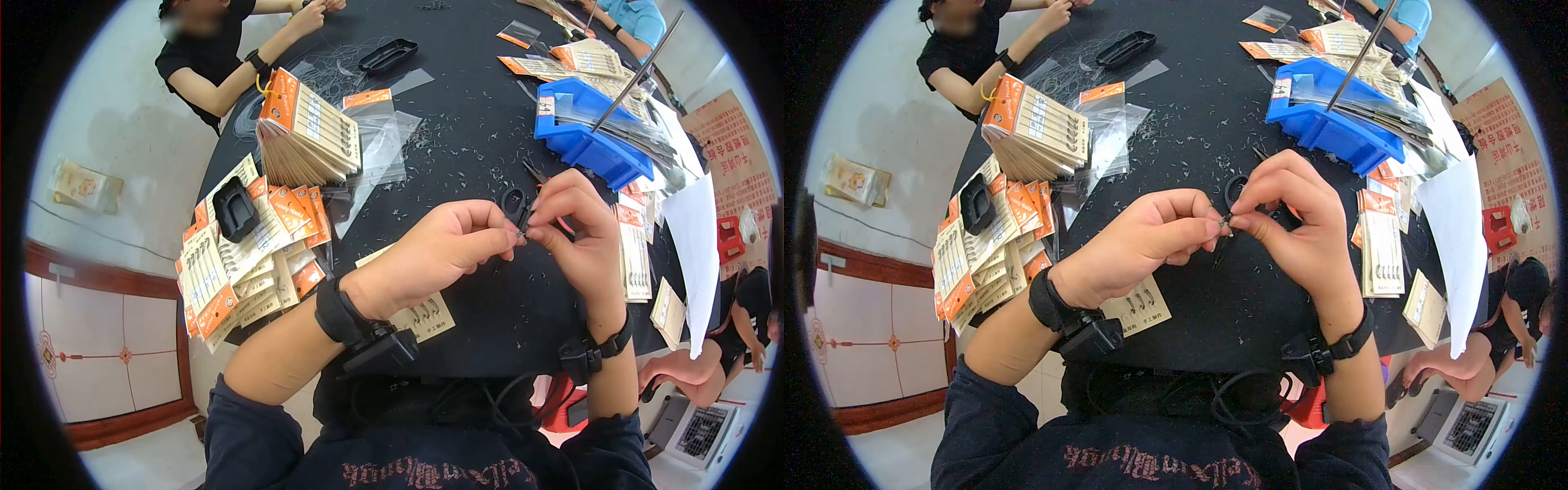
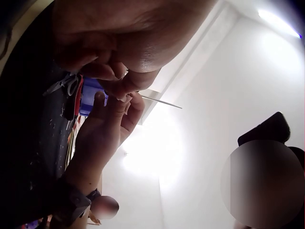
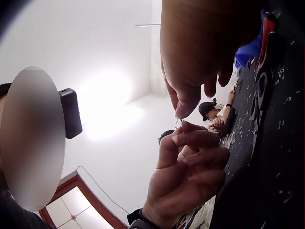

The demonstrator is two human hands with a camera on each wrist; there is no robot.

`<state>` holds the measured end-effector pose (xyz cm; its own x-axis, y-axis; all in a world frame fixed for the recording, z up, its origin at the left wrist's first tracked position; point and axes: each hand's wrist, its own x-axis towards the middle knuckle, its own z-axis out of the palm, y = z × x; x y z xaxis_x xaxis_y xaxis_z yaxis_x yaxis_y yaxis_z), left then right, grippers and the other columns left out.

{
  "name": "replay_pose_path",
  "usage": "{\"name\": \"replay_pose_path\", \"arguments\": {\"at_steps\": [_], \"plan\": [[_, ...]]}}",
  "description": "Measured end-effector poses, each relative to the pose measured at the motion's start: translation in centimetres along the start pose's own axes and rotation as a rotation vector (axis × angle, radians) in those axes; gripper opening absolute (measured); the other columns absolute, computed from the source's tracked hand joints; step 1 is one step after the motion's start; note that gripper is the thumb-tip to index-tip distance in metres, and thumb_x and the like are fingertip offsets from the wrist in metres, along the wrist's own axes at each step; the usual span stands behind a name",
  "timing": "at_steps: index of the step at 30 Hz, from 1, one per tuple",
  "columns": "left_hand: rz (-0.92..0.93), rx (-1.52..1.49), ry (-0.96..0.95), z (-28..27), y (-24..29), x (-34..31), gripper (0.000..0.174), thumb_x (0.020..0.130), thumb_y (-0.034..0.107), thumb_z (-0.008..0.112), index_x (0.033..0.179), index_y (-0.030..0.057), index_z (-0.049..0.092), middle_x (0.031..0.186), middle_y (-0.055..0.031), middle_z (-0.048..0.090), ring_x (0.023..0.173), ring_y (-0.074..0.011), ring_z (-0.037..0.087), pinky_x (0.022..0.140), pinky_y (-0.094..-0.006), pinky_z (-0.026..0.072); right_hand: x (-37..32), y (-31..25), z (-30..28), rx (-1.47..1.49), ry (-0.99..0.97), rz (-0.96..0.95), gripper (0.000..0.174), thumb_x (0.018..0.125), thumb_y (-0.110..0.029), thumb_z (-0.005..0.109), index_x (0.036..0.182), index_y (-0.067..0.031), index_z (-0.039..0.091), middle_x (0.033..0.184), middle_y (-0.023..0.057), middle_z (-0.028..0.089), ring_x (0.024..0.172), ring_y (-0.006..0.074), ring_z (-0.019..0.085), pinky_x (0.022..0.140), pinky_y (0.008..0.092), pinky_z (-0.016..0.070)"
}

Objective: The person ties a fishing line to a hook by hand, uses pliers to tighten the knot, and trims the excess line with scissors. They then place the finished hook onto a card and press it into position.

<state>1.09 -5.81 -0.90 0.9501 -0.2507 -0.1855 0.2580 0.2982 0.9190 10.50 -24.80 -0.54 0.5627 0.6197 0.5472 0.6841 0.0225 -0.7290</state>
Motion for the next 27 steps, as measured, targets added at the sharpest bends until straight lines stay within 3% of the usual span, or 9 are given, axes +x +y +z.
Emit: {"name": "replay_pose_path", "arguments": {"at_steps": [15, 21, 27], "plan": [[0.035, 0.009, -0.037, -0.03, -0.09, -0.12, 0.011, 0.096, 0.019, 0.062, 0.093, 0.0094, 0.062, 0.084, 0.0046, 0.060, 0.065, -0.0003, 0.042, 0.057, -0.0167, 0.0322, 0.08, 0.17, -0.05, 0.049, -0.077, 0.000, 0.013, 0.078, -0.003, 0.072, 0.082, -0.0042, 0.060, 0.090, 0.0051, 0.059, 0.080, 0.0144, 0.055, 0.068, 0.0259, 0.0429], [0.036, 0.090, -0.016, 0.15, -0.10, -0.11, 0.012, 0.096, 0.021, 0.062, 0.091, 0.0098, 0.062, 0.085, 0.0050, 0.061, 0.069, 0.0012, 0.046, 0.057, -0.0159, 0.0329, 0.05, -0.14, 0.19, 0.043, -0.131, 0.030, 0.017, 0.072, 0.007, 0.063, 0.083, -0.0038, 0.055, 0.092, 0.0052, 0.056, 0.080, 0.0162, 0.054, 0.067, 0.0273, 0.0426], [0.018, 0.072, -0.009, 0.15, -0.39, -0.02, 0.011, 0.095, 0.019, 0.061, 0.090, 0.0095, 0.061, 0.085, 0.0040, 0.060, 0.067, 0.0006, 0.044, 0.056, -0.0158, 0.0317, 0.12, -0.38, -0.02, -0.022, -0.085, 0.005, 0.020, 0.068, 0.010, 0.065, 0.080, -0.0053, 0.059, 0.089, 0.0045, 0.055, 0.079, 0.0162, 0.055, 0.065, 0.0275, 0.0427]]}}
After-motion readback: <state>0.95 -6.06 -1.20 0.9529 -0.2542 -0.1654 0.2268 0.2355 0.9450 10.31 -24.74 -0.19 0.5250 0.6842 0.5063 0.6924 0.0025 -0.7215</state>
